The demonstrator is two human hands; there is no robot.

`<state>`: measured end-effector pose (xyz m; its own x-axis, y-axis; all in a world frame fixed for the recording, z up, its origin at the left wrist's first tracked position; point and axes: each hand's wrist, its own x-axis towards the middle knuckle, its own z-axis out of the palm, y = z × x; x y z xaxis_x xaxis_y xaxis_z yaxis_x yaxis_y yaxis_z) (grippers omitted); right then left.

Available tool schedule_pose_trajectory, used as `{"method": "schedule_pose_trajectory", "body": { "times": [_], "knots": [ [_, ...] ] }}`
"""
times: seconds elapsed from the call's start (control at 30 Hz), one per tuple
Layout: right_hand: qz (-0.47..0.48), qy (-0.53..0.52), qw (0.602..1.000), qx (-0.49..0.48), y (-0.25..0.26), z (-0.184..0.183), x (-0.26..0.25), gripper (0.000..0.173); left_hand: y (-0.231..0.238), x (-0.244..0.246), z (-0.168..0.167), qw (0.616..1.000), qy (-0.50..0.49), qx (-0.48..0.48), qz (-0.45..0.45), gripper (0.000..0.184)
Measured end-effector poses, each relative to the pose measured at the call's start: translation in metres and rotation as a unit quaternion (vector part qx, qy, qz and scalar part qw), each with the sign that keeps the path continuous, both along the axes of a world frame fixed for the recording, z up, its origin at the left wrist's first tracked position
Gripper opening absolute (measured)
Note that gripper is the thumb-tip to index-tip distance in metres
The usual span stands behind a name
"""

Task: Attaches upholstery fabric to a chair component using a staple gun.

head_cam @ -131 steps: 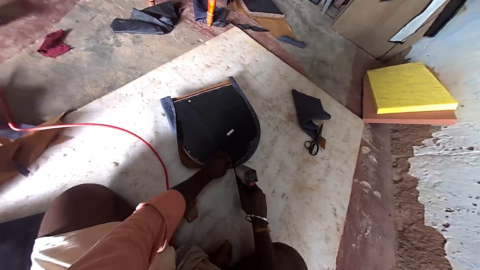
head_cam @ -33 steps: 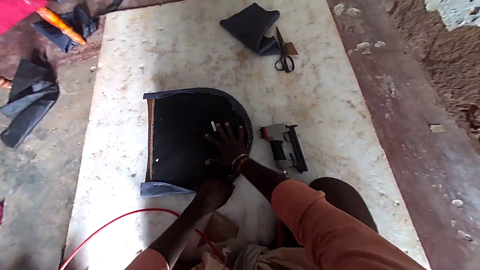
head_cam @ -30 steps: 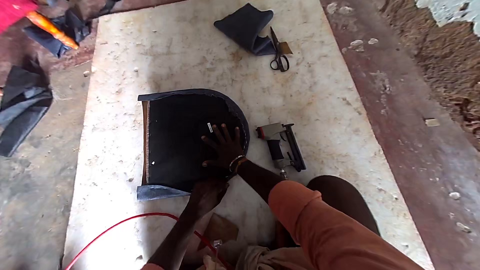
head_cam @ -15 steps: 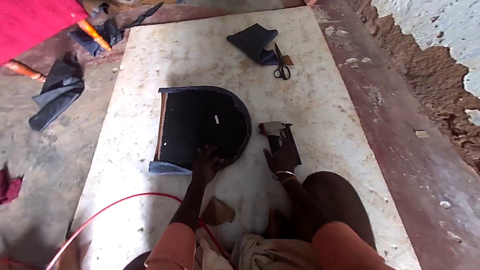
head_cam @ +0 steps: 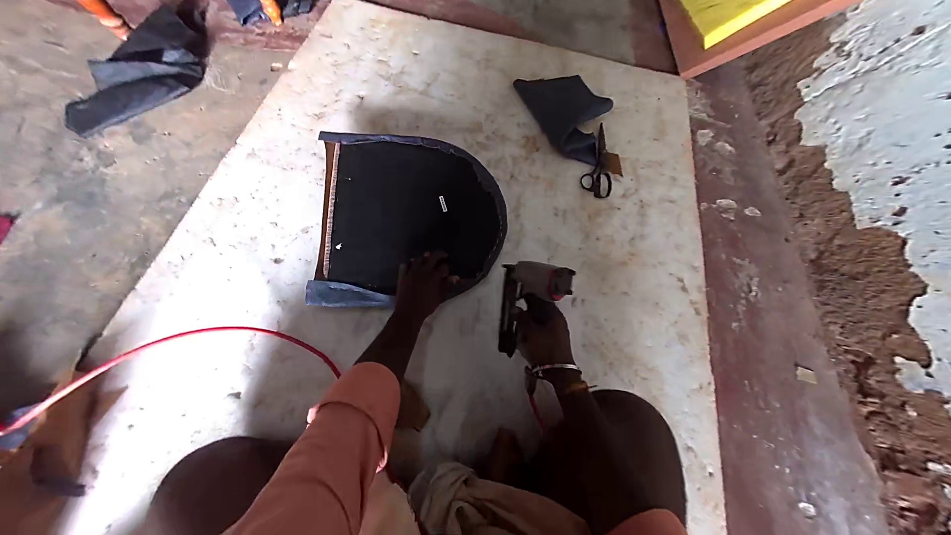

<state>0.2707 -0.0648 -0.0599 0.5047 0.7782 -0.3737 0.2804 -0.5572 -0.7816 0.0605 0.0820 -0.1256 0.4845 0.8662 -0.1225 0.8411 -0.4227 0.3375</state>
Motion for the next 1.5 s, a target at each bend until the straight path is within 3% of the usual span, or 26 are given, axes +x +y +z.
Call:
{"method": "schedule_pose_trajectory", "body": {
  "times": [0.13,0.43,0.6,0.7,0.8,0.97,1.13,1.5],
  "knots": [
    [0.174,-0.070,0.980,-0.060,0.007,0.002,-0.026,0.025,0.002,-0.003,-0.002,1.000,-0.016,-0.003,0.012,0.051],
    [0.227,-0.086,0.965,-0.103,0.020,-0.008,-0.049,0.031,0.006,-0.002,0.001,0.999,-0.034,-0.009,0.029,0.050],
    [0.270,-0.087,0.951,-0.124,0.022,-0.004,-0.064,0.034,0.018,-0.006,0.014,0.999,0.018,-0.031,-0.005,0.051],
    [0.244,-0.082,0.964,-0.071,0.018,0.003,-0.039,0.038,0.020,-0.002,0.019,0.999,0.025,-0.033,-0.005,0.049],
    [0.132,-0.089,0.987,-0.007,0.005,0.009,-0.005,0.035,0.013,0.004,0.018,0.999,0.011,-0.031,0.030,0.045],
    [0.011,-0.030,0.999,0.006,0.005,-0.005,0.043,0.022,-0.009,0.049,0.023,0.999,-0.001,-0.034,0.018,0.057],
    [0.068,-0.030,0.997,-0.025,0.011,-0.017,0.043,0.034,-0.018,0.084,0.018,0.997,-0.010,-0.037,0.061,0.036],
    [0.171,-0.131,0.974,-0.077,0.037,-0.009,0.028,0.035,-0.005,0.078,0.033,0.983,-0.047,-0.133,0.119,0.029]
  ]
}}
